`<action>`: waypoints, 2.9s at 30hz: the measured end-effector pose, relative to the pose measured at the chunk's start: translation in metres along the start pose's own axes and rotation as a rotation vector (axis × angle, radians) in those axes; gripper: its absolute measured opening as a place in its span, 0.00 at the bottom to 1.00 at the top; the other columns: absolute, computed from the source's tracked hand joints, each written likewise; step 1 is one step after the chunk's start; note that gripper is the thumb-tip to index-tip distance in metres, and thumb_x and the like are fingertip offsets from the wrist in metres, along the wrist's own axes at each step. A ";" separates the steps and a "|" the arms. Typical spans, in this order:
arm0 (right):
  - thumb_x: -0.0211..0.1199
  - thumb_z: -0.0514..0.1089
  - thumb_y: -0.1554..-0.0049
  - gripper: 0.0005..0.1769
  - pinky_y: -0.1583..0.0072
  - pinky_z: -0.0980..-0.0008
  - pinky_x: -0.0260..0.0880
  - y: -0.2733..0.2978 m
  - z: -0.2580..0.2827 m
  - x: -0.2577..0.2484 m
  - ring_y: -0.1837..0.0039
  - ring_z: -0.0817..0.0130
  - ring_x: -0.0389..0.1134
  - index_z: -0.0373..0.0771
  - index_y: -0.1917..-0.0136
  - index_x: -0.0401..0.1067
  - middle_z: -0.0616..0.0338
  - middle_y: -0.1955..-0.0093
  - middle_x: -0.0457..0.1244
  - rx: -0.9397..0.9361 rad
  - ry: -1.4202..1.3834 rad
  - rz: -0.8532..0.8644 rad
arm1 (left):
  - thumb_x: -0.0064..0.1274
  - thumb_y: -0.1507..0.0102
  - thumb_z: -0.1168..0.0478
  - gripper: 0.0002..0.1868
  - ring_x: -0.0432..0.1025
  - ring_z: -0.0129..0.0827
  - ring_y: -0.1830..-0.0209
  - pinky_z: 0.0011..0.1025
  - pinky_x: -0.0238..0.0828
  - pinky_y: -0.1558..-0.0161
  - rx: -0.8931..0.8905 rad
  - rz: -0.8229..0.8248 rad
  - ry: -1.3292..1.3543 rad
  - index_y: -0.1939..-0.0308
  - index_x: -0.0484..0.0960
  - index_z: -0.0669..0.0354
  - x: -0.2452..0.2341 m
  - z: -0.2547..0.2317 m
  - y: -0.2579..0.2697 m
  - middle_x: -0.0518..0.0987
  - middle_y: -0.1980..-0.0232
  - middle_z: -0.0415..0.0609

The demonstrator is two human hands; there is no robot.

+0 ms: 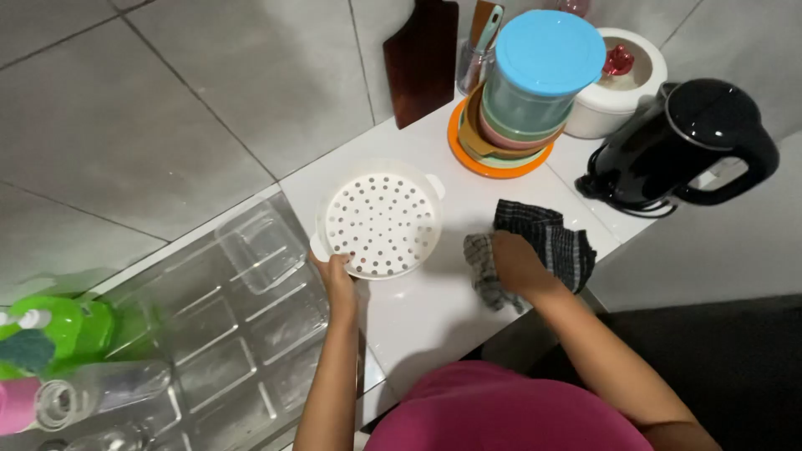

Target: The person dries various kitchen items with a cloth, including a plastic container, a glass, a metal jar, and several plastic cups. They place the dried items on the counter next to a stack of bowls and a kettle.

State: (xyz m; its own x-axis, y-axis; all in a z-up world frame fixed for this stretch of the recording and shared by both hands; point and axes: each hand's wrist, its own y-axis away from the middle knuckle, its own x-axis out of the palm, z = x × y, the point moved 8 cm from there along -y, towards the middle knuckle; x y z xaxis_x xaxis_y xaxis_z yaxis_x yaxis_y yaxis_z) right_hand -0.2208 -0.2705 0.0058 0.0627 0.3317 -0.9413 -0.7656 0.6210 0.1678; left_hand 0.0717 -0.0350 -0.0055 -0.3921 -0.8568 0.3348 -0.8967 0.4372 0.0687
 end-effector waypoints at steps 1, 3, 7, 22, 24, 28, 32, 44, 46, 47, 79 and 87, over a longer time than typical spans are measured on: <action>0.66 0.35 0.52 0.23 0.42 0.57 0.73 -0.004 -0.003 -0.005 0.41 0.48 0.71 0.32 0.42 0.71 0.45 0.46 0.69 -0.005 0.003 0.003 | 0.44 0.44 0.63 0.38 0.70 0.40 0.47 0.38 0.71 0.44 0.000 -0.006 0.002 0.29 0.55 0.64 0.016 -0.013 0.004 0.69 0.40 0.57; 0.64 0.35 0.54 0.17 0.43 0.55 0.71 -0.009 -0.004 -0.007 0.44 0.44 0.69 0.33 0.49 0.72 0.41 0.46 0.66 -0.070 0.142 0.059 | 0.42 0.47 0.61 0.42 0.70 0.38 0.54 0.39 0.71 0.59 -0.243 -0.094 -0.118 0.28 0.48 0.55 0.040 -0.019 0.017 0.68 0.43 0.54; 0.64 0.46 0.48 0.13 0.44 0.52 0.70 -0.011 -0.020 -0.042 0.45 0.46 0.69 0.36 0.53 0.75 0.48 0.44 0.67 -0.140 0.036 0.180 | 0.43 0.43 0.60 0.41 0.66 0.42 0.55 0.41 0.64 0.61 -0.243 -0.084 -0.172 0.27 0.48 0.56 0.052 0.019 0.013 0.69 0.43 0.59; 0.50 0.46 0.38 0.39 0.38 0.47 0.69 -0.160 -0.204 0.061 0.40 0.50 0.69 0.60 0.21 0.32 0.41 0.37 0.64 0.486 -1.790 0.300 | 0.41 0.49 0.64 0.43 0.63 0.48 0.35 0.54 0.68 0.40 -0.290 -0.150 0.116 0.29 0.48 0.45 0.059 0.084 -0.007 0.62 0.34 0.56; 0.51 0.45 0.27 0.42 0.35 0.33 0.69 -0.183 -0.209 0.084 0.35 0.28 0.66 0.23 0.17 0.29 0.21 0.30 0.58 0.187 -2.409 0.382 | 0.41 0.48 0.62 0.42 0.64 0.48 0.37 0.54 0.69 0.44 -0.369 -0.158 0.070 0.28 0.48 0.43 0.062 0.079 -0.003 0.63 0.35 0.55; 0.47 0.35 0.38 0.41 0.31 0.43 0.67 -0.174 -0.188 0.037 0.31 0.45 0.65 0.53 0.18 0.33 0.46 0.24 0.54 0.248 -1.913 0.093 | 0.42 0.46 0.61 0.43 0.64 0.45 0.36 0.50 0.70 0.42 -0.367 -0.160 0.057 0.26 0.47 0.43 0.054 0.079 -0.014 0.63 0.34 0.53; 0.44 0.33 0.38 0.42 0.30 0.46 0.66 -0.168 -0.192 0.043 0.31 0.48 0.64 0.56 0.18 0.32 0.47 0.24 0.53 0.331 -1.884 0.050 | 0.42 0.42 0.60 0.39 0.71 0.46 0.41 0.46 0.74 0.47 -0.437 -0.146 -0.151 0.26 0.51 0.51 0.055 0.065 -0.020 0.69 0.36 0.58; 0.50 0.33 0.39 0.38 0.33 0.47 0.70 -0.139 -0.207 0.038 0.41 0.57 0.71 0.53 0.20 0.45 0.57 0.38 0.64 0.341 -1.930 0.016 | 0.46 0.31 0.54 0.21 0.70 0.32 0.71 0.33 0.66 0.67 -0.358 -0.141 -0.555 0.45 0.81 0.69 0.029 0.047 -0.025 0.78 0.67 0.50; 0.50 0.33 0.38 0.37 0.33 0.46 0.70 -0.131 -0.199 0.022 0.41 0.57 0.71 0.54 0.20 0.45 0.58 0.38 0.63 0.296 -1.925 0.022 | 0.46 0.30 0.54 0.21 0.65 0.30 0.75 0.32 0.60 0.72 -0.387 -0.144 -0.518 0.43 0.82 0.67 0.031 0.045 -0.022 0.73 0.70 0.49; 0.50 0.34 0.38 0.40 0.32 0.44 0.69 -0.125 -0.192 0.009 0.42 0.56 0.70 0.58 0.19 0.43 0.56 0.46 0.60 0.278 -1.905 0.012 | 0.45 0.31 0.54 0.20 0.68 0.28 0.75 0.29 0.64 0.72 -0.398 -0.130 -0.534 0.42 0.79 0.65 0.039 0.036 -0.020 0.76 0.69 0.48; 0.46 0.45 0.33 0.24 0.46 0.60 0.76 -0.094 -0.078 -0.006 0.48 0.61 0.73 0.36 0.26 0.55 0.45 0.40 0.67 0.173 -1.628 0.457 | 0.34 0.28 0.53 0.24 0.65 0.54 0.34 0.44 0.57 0.31 0.156 0.115 -0.678 0.39 0.76 0.67 0.172 0.058 -0.062 0.74 0.36 0.65; 0.49 0.40 0.38 0.31 0.60 0.65 0.76 -0.095 -0.087 -0.011 0.63 0.65 0.71 0.35 0.25 0.44 0.49 0.45 0.66 0.331 -1.320 0.479 | 0.31 0.26 0.59 0.22 0.74 0.38 0.52 0.37 0.71 0.45 -0.114 0.146 -0.242 0.36 0.74 0.69 0.184 0.061 -0.046 0.80 0.48 0.56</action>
State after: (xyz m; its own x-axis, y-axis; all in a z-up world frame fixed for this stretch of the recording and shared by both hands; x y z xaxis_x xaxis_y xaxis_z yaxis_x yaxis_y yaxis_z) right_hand -0.2043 -0.3950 -0.0255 0.5226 0.8399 0.1464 -0.7128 0.3361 0.6156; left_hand 0.0283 -0.2299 -0.0047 -0.5649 -0.8169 0.1162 -0.8038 0.5766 0.1462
